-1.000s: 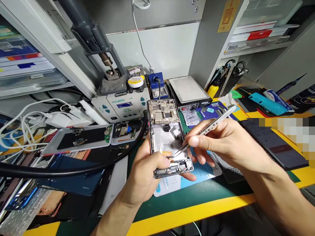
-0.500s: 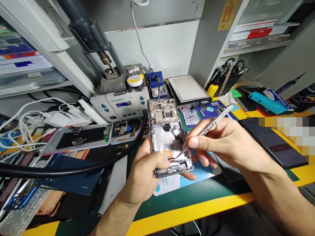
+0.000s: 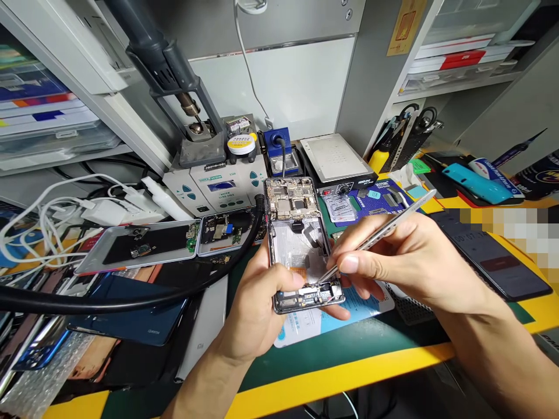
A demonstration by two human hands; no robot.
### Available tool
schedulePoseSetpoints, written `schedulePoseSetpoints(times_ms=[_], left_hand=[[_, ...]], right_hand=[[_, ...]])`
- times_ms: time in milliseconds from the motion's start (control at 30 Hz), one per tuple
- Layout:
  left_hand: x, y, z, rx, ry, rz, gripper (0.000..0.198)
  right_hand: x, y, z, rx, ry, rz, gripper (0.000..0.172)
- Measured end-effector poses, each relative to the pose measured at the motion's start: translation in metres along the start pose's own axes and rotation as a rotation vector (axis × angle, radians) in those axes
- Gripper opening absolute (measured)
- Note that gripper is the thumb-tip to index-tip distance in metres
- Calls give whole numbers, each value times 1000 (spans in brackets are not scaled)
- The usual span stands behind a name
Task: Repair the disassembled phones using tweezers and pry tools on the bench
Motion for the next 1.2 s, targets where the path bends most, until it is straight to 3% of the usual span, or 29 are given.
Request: schedulePoseSetpoints(times_ms=[400, 700, 933, 1200], left_hand=[[1, -1, -4, 32, 15, 5, 29], [4, -1, -7, 42, 83, 12, 35], [-1, 1, -5, 12, 66, -57, 43], [4, 1, -9, 51, 55, 11, 36]], right_hand=[[-11, 1, 10, -56, -26, -48, 6], [-7, 0, 8, -40, 23, -56, 10], [-7, -1, 9, -38, -3, -40, 9], [-2, 0, 7, -28, -49, -25, 9]])
Point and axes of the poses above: each hand's wrist, its own y-axis away from the middle knuckle, its own x-axis out of the palm, z = x × y, the point moved 10 cm from there along -y, towards the middle knuckle, and after that the axes turned 6 degrees about -z, right-handed, at the moved point
